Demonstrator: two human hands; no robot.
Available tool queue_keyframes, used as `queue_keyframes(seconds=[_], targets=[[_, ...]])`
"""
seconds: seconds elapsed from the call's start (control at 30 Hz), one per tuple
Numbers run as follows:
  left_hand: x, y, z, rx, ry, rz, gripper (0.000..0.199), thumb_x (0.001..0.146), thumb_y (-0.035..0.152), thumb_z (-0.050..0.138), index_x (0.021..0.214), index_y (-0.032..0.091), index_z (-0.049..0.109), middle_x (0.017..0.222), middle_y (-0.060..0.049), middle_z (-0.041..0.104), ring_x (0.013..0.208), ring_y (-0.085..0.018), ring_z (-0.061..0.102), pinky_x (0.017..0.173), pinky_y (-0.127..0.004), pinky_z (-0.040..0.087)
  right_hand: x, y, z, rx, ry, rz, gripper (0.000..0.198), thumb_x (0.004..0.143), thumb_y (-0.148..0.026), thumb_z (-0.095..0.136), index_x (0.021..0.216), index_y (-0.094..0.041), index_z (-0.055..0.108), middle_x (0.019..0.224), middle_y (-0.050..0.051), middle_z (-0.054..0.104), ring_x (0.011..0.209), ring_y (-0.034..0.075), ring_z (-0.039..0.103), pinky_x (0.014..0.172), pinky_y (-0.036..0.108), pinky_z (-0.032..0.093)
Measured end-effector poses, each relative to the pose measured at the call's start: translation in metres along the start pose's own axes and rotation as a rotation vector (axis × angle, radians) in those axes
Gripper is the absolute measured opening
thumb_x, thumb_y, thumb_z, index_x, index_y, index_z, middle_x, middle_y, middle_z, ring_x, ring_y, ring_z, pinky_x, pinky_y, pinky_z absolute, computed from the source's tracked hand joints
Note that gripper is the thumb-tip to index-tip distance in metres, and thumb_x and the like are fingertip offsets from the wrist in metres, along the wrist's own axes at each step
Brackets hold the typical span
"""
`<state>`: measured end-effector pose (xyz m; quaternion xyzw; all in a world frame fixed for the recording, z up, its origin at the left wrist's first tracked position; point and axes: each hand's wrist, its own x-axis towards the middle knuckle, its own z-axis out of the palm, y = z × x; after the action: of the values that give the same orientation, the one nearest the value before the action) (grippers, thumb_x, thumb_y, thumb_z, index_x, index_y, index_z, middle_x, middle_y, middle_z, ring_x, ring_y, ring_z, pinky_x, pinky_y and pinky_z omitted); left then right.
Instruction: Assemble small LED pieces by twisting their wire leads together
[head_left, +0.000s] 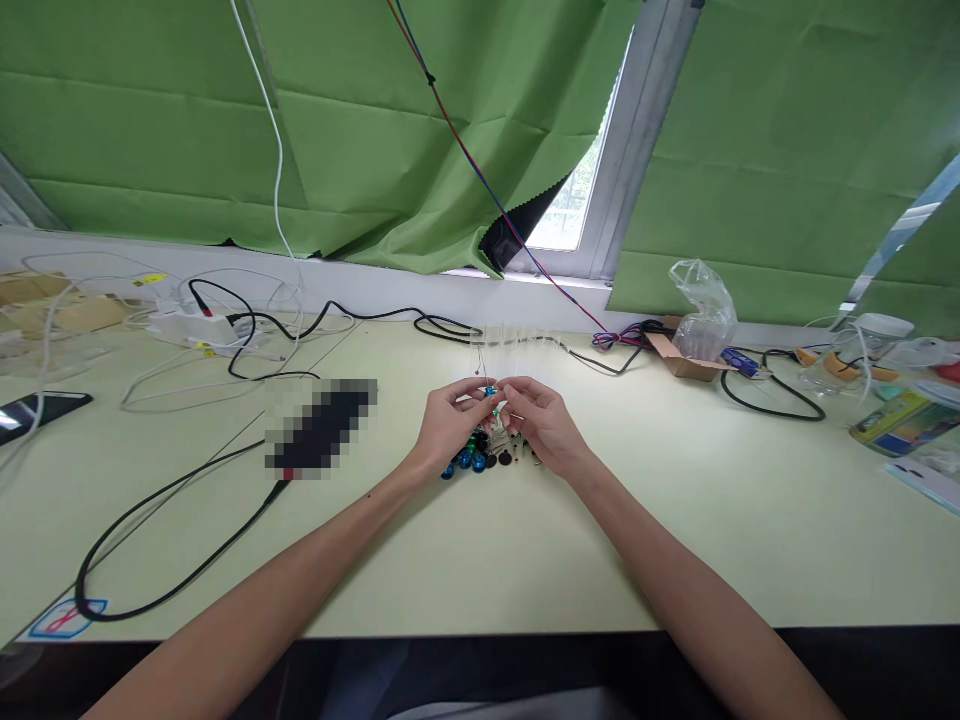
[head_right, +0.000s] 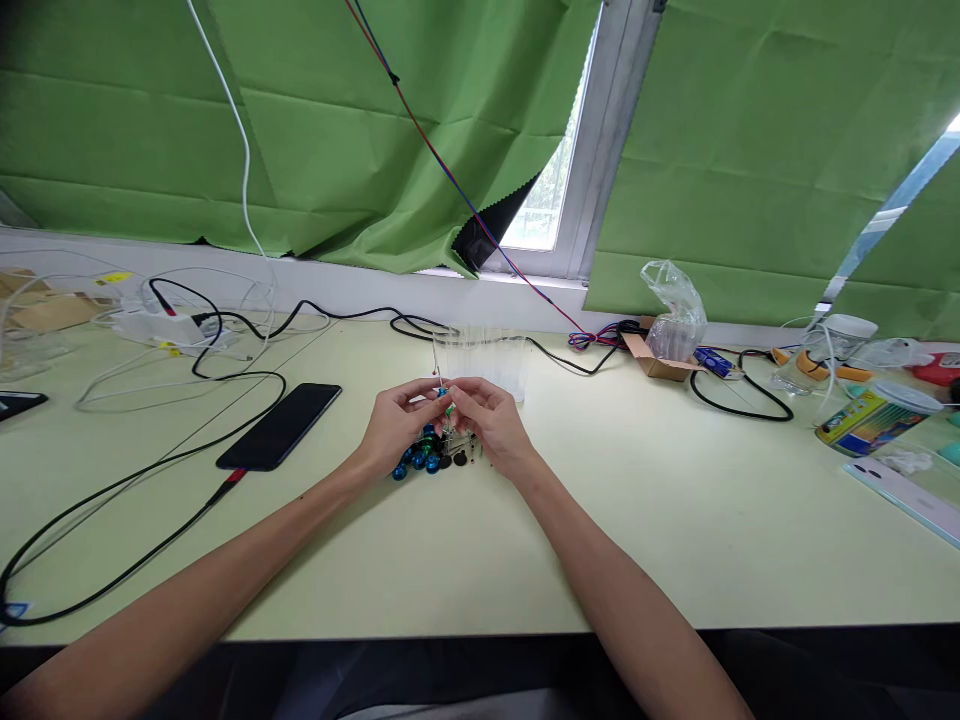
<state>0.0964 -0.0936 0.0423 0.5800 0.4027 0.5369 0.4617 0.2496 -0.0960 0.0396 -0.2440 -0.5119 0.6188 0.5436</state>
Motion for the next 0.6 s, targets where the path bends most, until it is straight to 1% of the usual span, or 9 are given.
queue_keyframes(seconds=[0.3,0.47,0.6], targets=[[0.0001,0.005,0.0025,0.021,0.025,-0.007,0.052,0.06,0.051,0.081,0.095,0.015,0.071,0.071,-0.002,0.061,0.051,-0.012,0.056,0.05,-0.026,0.046,-0.0005,-0.0004,0.0014,-0.025,0.018,-0.004,0.029,0.073,-0.043,0.075,0.092,-0.021,0.07,0.071,-0.001,0.064,0.058,0.01,0.054,0.055,0.025,0.039],[0.0,0.0028,0.0024,0.018,0.023,0.004,0.048,0.063,0.048,0.081,0.095,0.014,0.07,0.069,-0.001,0.061,0.051,-0.012,0.056,0.05,-0.025,0.045,-0.0004,0.0001,0.0016,-0.037,0.033,-0.018,0.029,0.073,-0.042,0.076,0.092,-0.021,0.069,0.073,0.0,0.064,0.058,0.01,0.053,0.054,0.025,0.039],[-0.0009,0.0016,0.0017,0.046,0.009,0.029,0.046,0.065,0.049,0.079,0.095,0.015,0.07,0.068,-0.001,0.061,0.052,-0.012,0.056,0.052,-0.026,0.046,-0.0003,0.0004,0.002,-0.06,0.057,-0.038,0.028,0.073,-0.042,0.077,0.09,-0.021,0.069,0.071,-0.001,0.063,0.057,0.01,0.052,0.054,0.025,0.039]])
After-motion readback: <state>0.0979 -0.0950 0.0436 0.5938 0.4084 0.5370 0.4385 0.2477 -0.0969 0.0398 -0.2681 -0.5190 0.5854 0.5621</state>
